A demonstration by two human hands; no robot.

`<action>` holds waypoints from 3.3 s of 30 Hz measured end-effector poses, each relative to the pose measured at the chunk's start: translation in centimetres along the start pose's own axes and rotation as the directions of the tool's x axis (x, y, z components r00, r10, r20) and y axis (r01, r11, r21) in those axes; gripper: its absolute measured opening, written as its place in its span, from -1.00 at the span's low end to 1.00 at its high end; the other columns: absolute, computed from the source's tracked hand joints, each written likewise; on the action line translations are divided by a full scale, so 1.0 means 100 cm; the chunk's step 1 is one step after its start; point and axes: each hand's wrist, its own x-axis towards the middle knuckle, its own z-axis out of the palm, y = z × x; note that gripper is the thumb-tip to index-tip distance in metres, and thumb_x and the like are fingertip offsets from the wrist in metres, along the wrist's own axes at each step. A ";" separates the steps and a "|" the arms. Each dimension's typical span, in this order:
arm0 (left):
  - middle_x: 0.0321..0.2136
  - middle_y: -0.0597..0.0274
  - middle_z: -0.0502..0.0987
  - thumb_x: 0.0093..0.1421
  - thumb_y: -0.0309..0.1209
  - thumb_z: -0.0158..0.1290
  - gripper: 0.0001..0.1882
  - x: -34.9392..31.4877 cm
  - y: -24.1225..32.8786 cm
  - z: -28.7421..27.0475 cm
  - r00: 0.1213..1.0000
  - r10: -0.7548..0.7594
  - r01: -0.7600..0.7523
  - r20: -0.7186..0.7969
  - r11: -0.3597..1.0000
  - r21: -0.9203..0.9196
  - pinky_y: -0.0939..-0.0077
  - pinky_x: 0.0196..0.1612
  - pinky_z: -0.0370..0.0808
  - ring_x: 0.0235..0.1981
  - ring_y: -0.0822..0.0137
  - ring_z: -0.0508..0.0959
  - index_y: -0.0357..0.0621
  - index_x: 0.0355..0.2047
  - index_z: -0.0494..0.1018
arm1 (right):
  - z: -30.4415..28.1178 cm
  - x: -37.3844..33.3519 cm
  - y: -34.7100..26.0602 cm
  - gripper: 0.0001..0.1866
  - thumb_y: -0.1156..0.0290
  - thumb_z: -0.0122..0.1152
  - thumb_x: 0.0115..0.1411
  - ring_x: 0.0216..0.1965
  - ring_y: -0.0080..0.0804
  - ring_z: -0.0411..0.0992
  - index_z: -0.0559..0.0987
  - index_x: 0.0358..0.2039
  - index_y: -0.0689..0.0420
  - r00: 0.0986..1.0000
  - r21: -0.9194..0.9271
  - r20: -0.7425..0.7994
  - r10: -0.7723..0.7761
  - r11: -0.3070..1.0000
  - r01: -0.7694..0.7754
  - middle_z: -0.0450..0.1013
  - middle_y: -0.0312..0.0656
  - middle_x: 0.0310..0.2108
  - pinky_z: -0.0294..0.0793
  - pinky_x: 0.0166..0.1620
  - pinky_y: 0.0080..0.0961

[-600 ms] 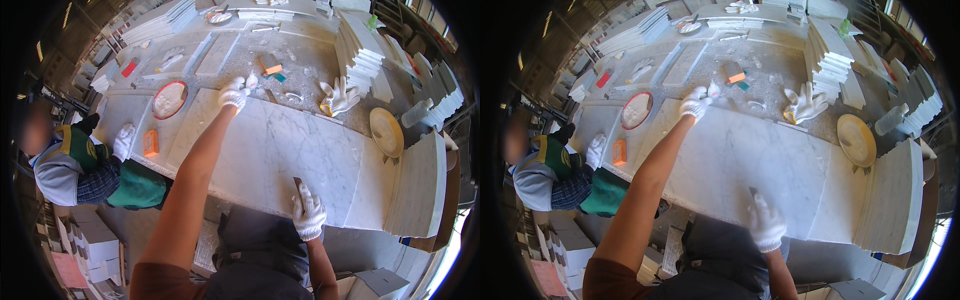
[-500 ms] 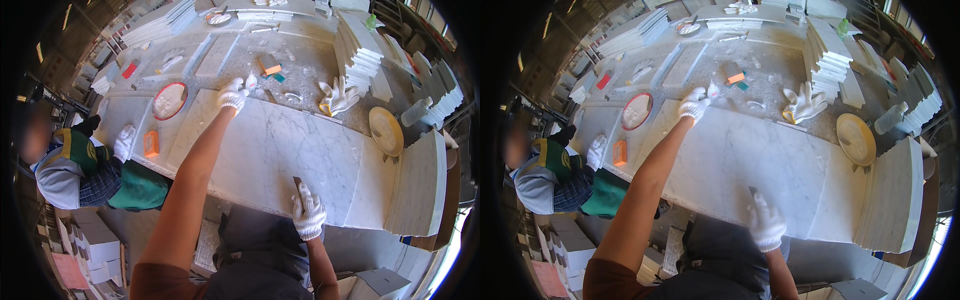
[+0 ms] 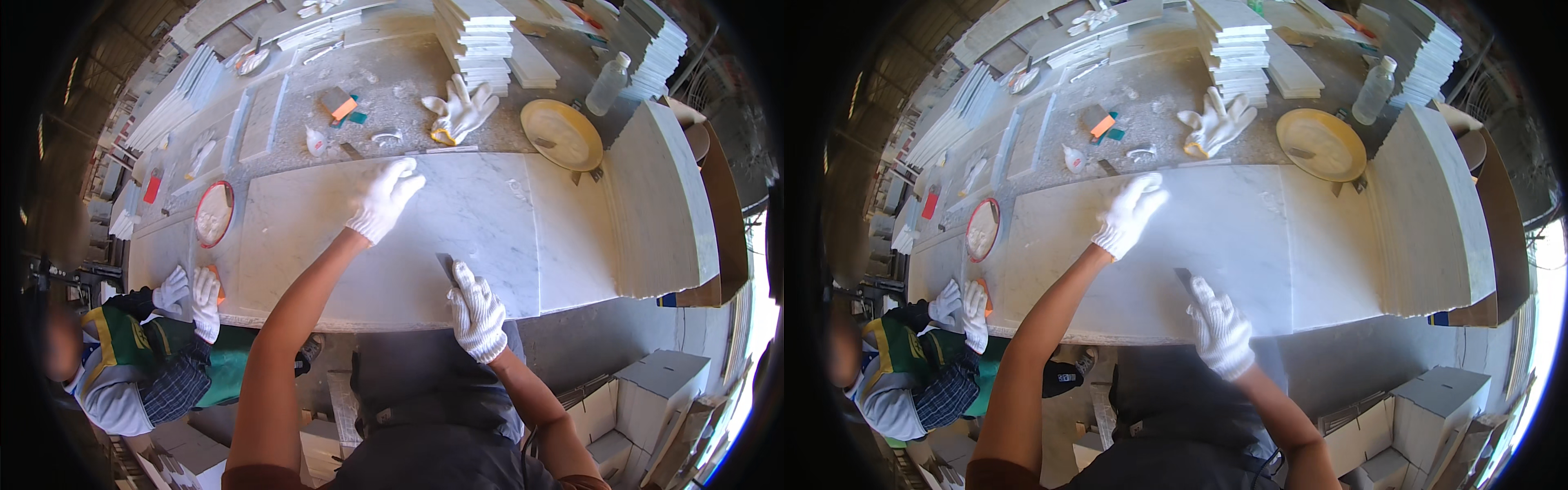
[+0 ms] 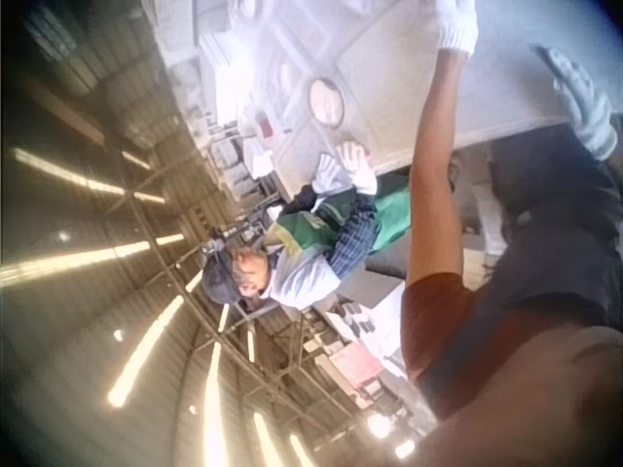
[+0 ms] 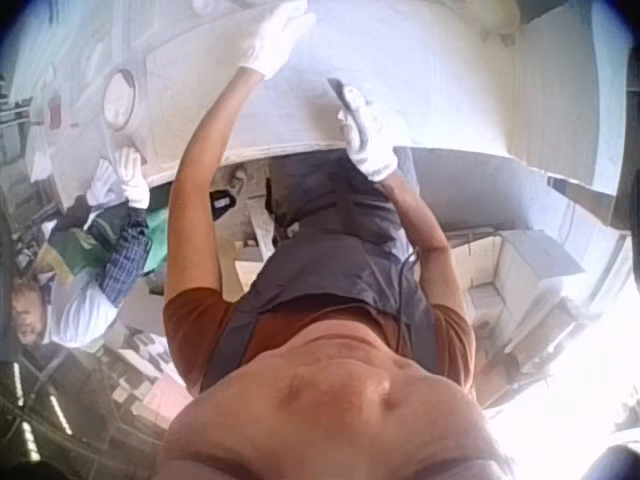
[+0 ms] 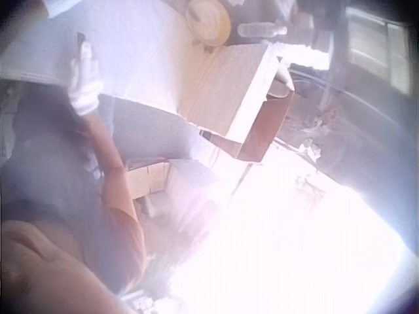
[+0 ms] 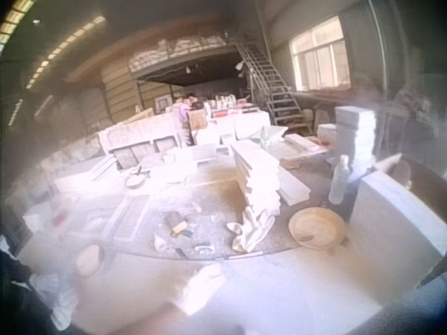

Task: The person scrapes a large white stone slab with a metal scraper while wearing white gloves. The person repeatedly scrapes different areas of the slab's surface to remove residue.

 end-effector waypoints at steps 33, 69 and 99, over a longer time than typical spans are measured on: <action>0.57 0.03 0.28 0.41 0.36 -0.03 -0.07 0.054 0.078 0.170 0.875 0.281 -0.455 0.393 0.753 0.475 -0.18 0.67 -0.13 0.65 -0.10 0.09 0.01 0.56 0.29 | -0.144 -0.048 0.094 -0.59 0.12 0.25 0.57 -0.23 -0.62 0.39 0.62 0.20 0.18 0.724 0.754 0.039 0.689 0.455 -0.474 0.51 -0.35 -0.19 0.35 -0.19 -0.62; 0.24 -0.03 0.57 0.23 -0.36 0.37 -0.42 -0.182 0.093 0.066 0.967 0.240 -0.186 -0.079 0.886 0.424 -0.14 0.39 0.45 0.32 -0.21 0.52 -0.13 0.26 0.55 | -0.080 0.137 0.172 -0.57 0.33 0.21 0.47 -0.28 -0.30 0.59 0.66 0.26 0.22 0.890 -0.052 0.176 0.420 0.907 -0.418 0.68 -0.07 -0.21 0.57 -0.09 -0.34; 0.03 0.00 0.55 0.34 0.47 -0.06 -0.14 -0.172 0.089 0.073 0.944 0.289 -0.326 0.158 0.762 0.560 -0.27 0.28 0.50 0.16 -0.17 0.53 -0.15 -0.01 0.61 | -0.064 0.142 0.178 -0.55 0.29 0.11 0.53 0.11 0.01 0.58 0.60 0.36 0.04 0.896 -0.223 0.281 0.343 0.932 -0.286 0.63 0.05 0.12 0.52 0.19 -0.22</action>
